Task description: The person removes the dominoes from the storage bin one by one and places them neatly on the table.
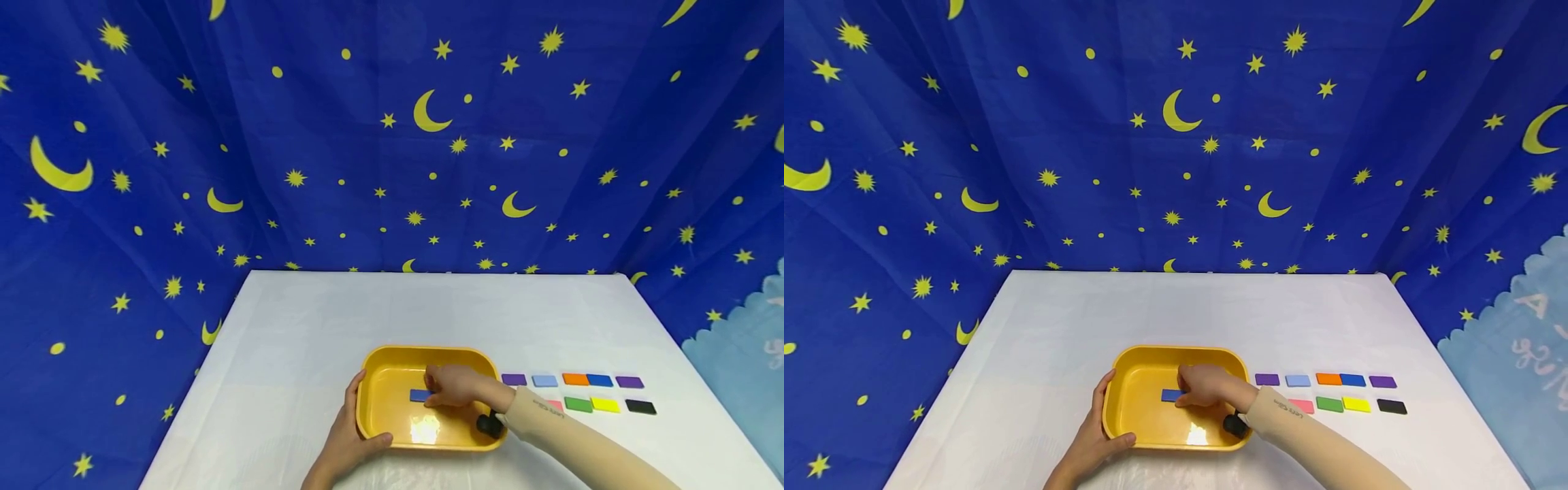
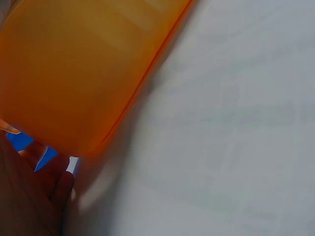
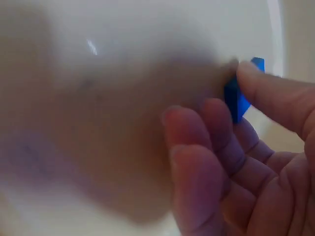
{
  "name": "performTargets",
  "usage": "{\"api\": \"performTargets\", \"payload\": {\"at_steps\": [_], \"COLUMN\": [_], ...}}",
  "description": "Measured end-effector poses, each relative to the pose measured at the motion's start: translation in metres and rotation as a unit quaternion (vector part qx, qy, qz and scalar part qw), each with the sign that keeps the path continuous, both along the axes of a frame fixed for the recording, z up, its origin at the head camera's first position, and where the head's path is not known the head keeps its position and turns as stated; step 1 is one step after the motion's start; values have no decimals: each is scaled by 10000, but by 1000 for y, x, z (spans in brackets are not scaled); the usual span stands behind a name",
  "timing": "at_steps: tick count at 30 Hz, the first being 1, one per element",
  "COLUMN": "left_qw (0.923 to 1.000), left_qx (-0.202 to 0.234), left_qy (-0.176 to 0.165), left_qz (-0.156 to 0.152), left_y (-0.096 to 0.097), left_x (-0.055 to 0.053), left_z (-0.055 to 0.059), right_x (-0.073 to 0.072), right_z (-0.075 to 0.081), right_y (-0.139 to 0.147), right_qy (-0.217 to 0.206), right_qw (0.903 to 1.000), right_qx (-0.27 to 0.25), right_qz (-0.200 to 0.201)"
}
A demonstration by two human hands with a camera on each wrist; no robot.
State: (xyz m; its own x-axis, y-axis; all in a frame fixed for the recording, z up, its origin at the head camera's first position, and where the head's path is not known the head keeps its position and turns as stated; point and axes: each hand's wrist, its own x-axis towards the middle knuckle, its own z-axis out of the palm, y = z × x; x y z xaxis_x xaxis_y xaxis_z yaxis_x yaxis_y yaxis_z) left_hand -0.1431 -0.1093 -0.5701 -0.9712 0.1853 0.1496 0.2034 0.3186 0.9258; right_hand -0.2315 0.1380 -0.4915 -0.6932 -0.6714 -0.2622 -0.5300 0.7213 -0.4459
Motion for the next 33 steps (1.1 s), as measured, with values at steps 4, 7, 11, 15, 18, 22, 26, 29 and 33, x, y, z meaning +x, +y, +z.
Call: {"api": "performTargets", "payload": {"at_steps": [4, 7, 11, 15, 18, 22, 26, 29, 33], "left_qw": [10000, 10000, 10000, 10000, 9999, 10000, 10000, 10000, 10000], "left_qx": [61, 77, 0, -83, -109, -32, 17, -5, 29], "left_qy": [12, 38, 77, 45, 17, 15, 58, 68, 15], "left_qz": [-16, -32, -4, 23, 28, -17, -36, -11, 31], "left_y": [-1, -1, -1, -1, -1, -1, 0, 0, 0], "left_x": [0, 0, 1, 1, 2, 2, 1, 2, 2], "left_z": [0, 0, 0, 1, 2, 3, 2, 2, 3], "right_x": [-1, -1, -4, -6, -7, -7, -9, -11, -15], "right_z": [-1, -3, -5, -6, -6, -4, -3, -3, 0], "right_y": [-1, -1, 1, 3, 4, 5, 5, 7, 12], "right_qy": [-9, -95, -495, -1028, -1339, -1441, -1292, -1088, -833], "right_qw": [10000, 9999, 9981, 9916, 9863, 9844, 9866, 9883, 9893], "right_qx": [6, -48, -320, -688, -837, -862, -889, -995, -1152], "right_qz": [5, -41, -185, -365, -486, -519, -449, -381, -314]}}
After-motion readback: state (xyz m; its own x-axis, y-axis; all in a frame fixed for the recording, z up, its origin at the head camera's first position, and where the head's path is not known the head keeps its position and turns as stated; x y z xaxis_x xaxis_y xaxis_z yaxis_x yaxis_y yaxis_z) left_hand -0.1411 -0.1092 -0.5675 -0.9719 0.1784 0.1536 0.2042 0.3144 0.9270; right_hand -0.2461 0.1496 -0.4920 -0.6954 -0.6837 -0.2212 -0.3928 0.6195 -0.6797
